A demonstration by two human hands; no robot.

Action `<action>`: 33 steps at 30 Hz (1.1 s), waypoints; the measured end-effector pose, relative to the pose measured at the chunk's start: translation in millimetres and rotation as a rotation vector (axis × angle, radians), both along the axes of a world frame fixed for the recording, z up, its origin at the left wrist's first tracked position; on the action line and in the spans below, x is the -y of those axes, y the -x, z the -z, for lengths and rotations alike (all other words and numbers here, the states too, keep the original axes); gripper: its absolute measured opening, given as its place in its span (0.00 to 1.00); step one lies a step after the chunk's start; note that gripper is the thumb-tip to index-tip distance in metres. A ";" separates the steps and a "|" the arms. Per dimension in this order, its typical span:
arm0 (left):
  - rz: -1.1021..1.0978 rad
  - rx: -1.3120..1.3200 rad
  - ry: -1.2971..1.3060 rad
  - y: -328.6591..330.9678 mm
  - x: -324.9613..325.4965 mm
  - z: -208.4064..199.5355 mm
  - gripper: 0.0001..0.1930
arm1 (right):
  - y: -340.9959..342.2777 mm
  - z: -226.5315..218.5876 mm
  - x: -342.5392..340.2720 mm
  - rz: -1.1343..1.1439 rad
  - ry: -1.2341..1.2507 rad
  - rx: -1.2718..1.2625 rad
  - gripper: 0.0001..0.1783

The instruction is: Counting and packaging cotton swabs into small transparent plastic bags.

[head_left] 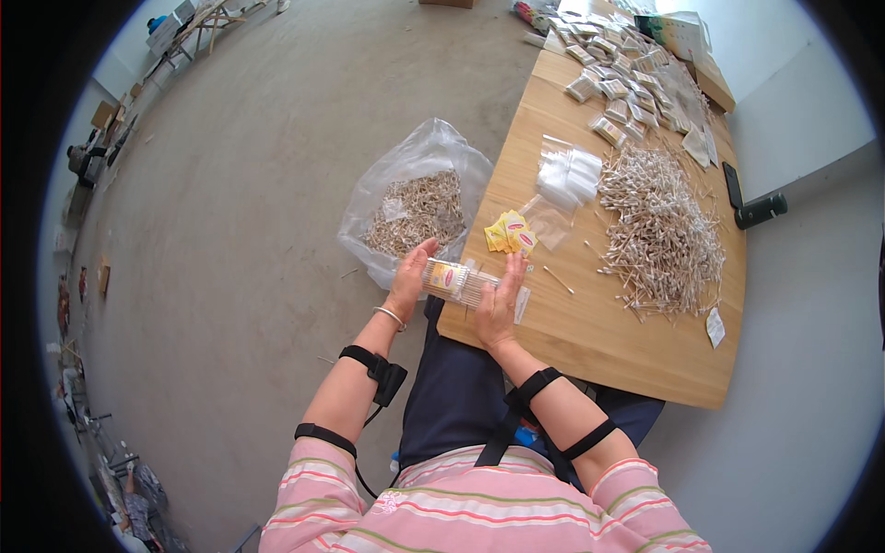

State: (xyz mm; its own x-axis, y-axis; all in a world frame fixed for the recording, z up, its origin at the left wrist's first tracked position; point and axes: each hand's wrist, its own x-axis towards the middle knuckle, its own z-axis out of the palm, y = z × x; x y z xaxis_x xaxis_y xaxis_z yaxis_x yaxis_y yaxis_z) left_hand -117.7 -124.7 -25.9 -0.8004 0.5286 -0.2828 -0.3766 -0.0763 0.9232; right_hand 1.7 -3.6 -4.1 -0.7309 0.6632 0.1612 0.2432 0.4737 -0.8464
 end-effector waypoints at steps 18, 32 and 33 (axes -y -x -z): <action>0.148 -0.063 -0.053 -3.6 0.5 14.9 0.25 | 39.2 -3.2 42.0 -0.157 0.283 -0.235 0.30; -0.157 0.265 0.150 -54.0 15.5 -2.2 0.16 | 36.2 -2.0 32.0 -0.230 0.303 -0.224 0.26; -0.281 0.298 0.046 -53.0 11.5 -3.3 0.13 | 34.9 -2.7 32.5 -0.231 0.305 -0.226 0.26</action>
